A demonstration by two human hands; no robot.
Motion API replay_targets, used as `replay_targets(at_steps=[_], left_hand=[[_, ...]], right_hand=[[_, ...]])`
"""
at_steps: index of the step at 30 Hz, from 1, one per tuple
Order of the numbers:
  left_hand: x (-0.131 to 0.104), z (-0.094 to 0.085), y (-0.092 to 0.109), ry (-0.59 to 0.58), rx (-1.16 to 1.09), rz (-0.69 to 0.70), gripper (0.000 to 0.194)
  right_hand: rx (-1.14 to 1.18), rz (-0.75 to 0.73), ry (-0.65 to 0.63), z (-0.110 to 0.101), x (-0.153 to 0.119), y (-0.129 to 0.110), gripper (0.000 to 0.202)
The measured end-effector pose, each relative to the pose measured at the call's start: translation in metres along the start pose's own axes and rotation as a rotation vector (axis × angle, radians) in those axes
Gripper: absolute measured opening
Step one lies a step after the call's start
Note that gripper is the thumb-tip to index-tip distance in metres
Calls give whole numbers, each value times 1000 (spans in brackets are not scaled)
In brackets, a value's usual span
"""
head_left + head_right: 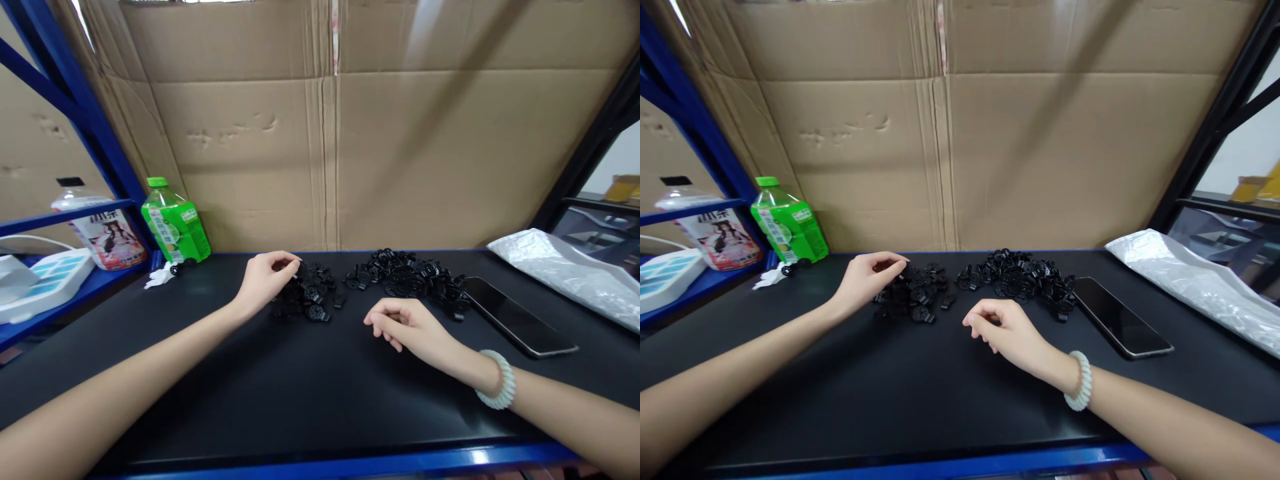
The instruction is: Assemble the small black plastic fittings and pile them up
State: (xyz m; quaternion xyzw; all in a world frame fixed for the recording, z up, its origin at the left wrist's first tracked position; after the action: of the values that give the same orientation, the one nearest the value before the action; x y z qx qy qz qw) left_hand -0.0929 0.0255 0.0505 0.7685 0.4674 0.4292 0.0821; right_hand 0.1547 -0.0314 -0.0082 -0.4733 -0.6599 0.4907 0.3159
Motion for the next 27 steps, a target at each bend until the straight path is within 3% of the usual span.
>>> replay_targets(at_steps=[4, 8, 10, 14, 18, 23, 27], left_hand=[[-1, 3, -5, 41, 57, 32, 36], [-23, 13, 30, 50, 36, 185, 36], [-39, 22, 53, -25, -49, 271, 30], [-71, 44, 85, -297, -223, 344, 27], [-83, 54, 83, -386, -393, 204, 24], [-78, 60, 65, -335, -644, -89, 22], [-72, 65, 59, -361, -765, -224, 32]], right_hand=[[-64, 24, 91, -6, 5, 7, 19], [-82, -12, 221, -10, 14, 8, 26], [-58, -1, 247, -10, 21, 7, 31], [10, 59, 282, -6, 38, 5, 33], [100, 87, 326, -7, 42, 3, 35], [183, -39, 389, -15, 21, -8, 25], [241, -135, 287, -7, 2, -23, 28]])
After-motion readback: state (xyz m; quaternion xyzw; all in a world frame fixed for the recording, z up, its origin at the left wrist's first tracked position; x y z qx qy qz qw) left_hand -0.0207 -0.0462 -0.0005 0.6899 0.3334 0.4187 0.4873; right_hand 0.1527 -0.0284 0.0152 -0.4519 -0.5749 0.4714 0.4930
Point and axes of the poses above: each hand's wrist, its own x-axis towards the middle knuckle, its own z-axis out of the palm, y = z × x, the point moved 4 cm from there along x, towards the middle knuckle, and after that the axes turned 12 degrees about z, right-handed, at the moved point
